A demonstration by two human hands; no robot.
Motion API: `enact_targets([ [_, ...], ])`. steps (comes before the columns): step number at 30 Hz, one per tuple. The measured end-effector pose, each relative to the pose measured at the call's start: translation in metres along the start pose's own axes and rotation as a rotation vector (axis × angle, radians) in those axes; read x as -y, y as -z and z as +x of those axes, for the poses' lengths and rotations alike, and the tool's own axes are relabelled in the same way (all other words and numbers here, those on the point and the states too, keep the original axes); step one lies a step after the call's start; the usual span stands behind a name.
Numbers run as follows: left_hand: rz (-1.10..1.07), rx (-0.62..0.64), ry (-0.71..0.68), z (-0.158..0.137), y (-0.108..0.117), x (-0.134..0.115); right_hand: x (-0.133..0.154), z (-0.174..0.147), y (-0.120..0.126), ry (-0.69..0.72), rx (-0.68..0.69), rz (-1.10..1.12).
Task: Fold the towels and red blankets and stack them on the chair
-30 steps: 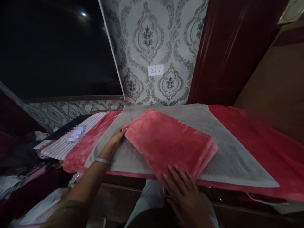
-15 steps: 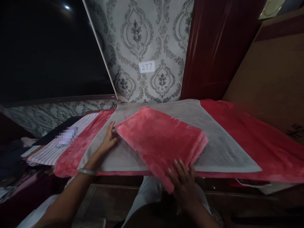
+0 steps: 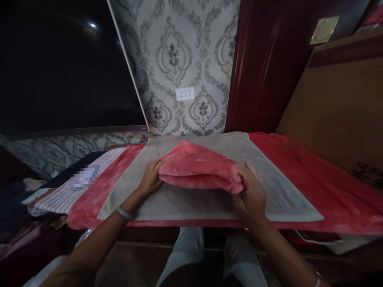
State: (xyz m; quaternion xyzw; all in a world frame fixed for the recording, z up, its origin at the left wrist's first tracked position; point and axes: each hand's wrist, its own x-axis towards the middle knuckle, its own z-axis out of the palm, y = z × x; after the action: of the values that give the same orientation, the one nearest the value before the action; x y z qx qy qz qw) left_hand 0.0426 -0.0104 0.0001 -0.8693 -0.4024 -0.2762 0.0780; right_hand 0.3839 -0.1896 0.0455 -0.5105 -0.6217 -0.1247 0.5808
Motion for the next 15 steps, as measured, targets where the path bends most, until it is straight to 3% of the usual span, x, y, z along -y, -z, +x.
enact_targets([
  [3,-0.081,-0.055,0.072,0.011,0.007,-0.003,0.000,0.025,0.010,-0.074,-0.072,-0.033],
  [5,-0.153,-0.076,0.088,0.021,0.024,-0.005,0.002,0.046,0.022,-0.105,-0.110,-0.028],
  [11,-0.310,-0.361,0.125,0.058,0.132,-0.027,0.011,0.109,0.066,-0.291,-0.263,0.135],
  [13,-0.388,-0.363,0.158,0.069,0.162,-0.036,0.003,0.122,0.067,-0.362,-0.249,0.276],
  [15,-0.483,-0.287,0.187,0.081,0.178,-0.039,-0.015,0.132,0.056,-0.462,-0.185,0.412],
])
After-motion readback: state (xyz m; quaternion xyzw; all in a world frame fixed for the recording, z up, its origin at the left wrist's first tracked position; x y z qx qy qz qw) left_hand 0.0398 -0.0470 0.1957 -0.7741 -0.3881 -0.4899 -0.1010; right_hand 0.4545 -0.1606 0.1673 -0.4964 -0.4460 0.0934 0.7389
